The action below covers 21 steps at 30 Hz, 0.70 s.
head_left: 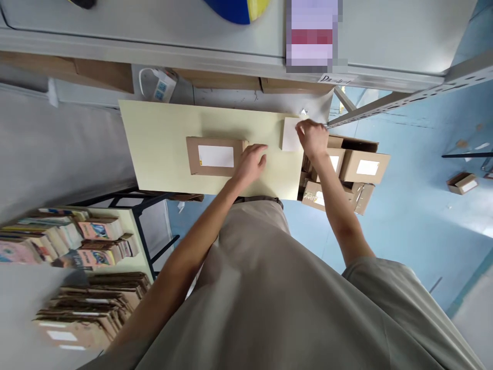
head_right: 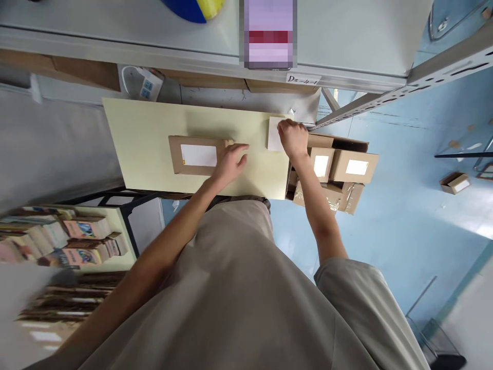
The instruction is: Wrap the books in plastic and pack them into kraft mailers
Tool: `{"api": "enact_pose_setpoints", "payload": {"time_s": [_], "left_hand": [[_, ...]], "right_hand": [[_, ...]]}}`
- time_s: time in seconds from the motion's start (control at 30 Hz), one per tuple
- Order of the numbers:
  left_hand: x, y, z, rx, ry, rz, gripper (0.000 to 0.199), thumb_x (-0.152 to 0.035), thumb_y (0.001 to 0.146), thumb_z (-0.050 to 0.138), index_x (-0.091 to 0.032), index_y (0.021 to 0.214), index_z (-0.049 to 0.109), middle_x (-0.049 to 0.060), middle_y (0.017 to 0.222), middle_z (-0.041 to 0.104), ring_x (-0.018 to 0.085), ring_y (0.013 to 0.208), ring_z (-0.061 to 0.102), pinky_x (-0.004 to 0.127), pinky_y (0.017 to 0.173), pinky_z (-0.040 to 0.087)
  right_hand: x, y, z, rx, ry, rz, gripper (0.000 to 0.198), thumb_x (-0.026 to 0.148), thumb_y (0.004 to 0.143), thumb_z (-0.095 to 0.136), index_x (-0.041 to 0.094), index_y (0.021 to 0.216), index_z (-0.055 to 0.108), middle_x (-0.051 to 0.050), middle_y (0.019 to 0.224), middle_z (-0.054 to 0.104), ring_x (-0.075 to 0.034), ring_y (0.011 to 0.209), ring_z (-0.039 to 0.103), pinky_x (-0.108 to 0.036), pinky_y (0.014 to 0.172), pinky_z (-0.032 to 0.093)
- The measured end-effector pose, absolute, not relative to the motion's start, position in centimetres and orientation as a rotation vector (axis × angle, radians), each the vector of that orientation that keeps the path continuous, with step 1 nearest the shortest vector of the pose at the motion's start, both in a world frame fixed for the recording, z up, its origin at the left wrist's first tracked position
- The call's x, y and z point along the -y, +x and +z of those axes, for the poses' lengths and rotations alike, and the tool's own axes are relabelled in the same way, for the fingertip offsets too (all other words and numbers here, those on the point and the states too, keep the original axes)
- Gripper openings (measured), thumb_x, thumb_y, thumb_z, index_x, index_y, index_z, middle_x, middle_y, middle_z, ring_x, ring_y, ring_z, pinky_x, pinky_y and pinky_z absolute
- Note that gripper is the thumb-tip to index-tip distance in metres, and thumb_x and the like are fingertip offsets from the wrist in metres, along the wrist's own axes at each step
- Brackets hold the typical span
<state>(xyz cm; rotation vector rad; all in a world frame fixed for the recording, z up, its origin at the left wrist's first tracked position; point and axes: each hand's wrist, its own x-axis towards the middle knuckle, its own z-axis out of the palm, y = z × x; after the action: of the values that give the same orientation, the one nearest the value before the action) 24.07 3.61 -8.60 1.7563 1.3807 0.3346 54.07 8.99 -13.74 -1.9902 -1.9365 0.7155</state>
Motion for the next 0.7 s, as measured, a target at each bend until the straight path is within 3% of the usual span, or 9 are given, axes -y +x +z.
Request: {"api": "enact_pose_setpoints", "payload": {"time_s": [0.13, 0.33, 0.5, 0.6, 0.7], "left_hand": [[-7.9, 29.7, -13.9, -1.164, 1.854, 0.266, 0.056, -0.023, 0.108, 0.069, -0.014, 0.163, 0.072, 0.022, 0.180, 0.065, 0.042, 0.171, 0.059, 0.061, 0.150, 0.044], [-11.5, 35.6, -20.6, -1.129, 1.790, 0.267, 0.058, -0.043, 0.111, 0.073, -0.014, 0.162, 0.073, 0.027, 0.183, 0.057, 0.049, 0.181, 0.046, 0.070, 0.150, 0.039], [-12.1, 36.1, -21.4, -1.069, 1.855, 0.278, 0.050, -0.047, 0.107, 0.075, -0.016, 0.146, 0.081, 0.024, 0.169, 0.069, 0.044, 0.174, 0.054, 0.059, 0.148, 0.047], [-12.5, 36.0, -21.0, -1.047, 1.950, 0.161, 0.047, -0.045, 0.103, 0.076, -0.012, 0.136, 0.085, 0.029, 0.151, 0.074, 0.050, 0.171, 0.052, 0.063, 0.146, 0.047], [-13.0, 36.0, -20.7, -1.031, 1.978, 0.142, 0.045, -0.042, 0.099, 0.079, -0.012, 0.131, 0.088, 0.028, 0.139, 0.076, 0.053, 0.170, 0.051, 0.068, 0.148, 0.042]], "right_hand": [[-15.0, 55.2, -11.9, 2.063, -1.909, 0.621, 0.047, 0.053, 0.129, 0.052, 0.018, 0.125, 0.083, -0.014, 0.131, 0.086, -0.036, 0.131, 0.082, -0.057, 0.122, 0.065], [-19.9, 54.6, -11.7, 2.232, -1.947, 0.604, 0.081, 0.070, 0.132, 0.035, 0.007, 0.121, 0.084, -0.019, 0.133, 0.084, -0.035, 0.136, 0.082, -0.058, 0.127, 0.061], [-20.1, 54.6, -13.3, 2.129, -1.829, 0.714, 0.069, 0.066, 0.131, 0.044, 0.014, 0.113, 0.086, -0.014, 0.117, 0.085, -0.036, 0.134, 0.083, -0.059, 0.126, 0.064], [-19.9, 54.2, -12.5, 2.131, -1.857, 0.736, 0.061, 0.062, 0.130, 0.052, 0.013, 0.116, 0.085, -0.014, 0.118, 0.086, -0.035, 0.133, 0.082, -0.059, 0.126, 0.064], [-19.8, 53.5, -10.6, 2.242, -1.974, 0.684, 0.062, 0.053, 0.133, 0.044, 0.008, 0.123, 0.086, -0.017, 0.129, 0.086, -0.031, 0.131, 0.082, -0.051, 0.126, 0.062]]}}
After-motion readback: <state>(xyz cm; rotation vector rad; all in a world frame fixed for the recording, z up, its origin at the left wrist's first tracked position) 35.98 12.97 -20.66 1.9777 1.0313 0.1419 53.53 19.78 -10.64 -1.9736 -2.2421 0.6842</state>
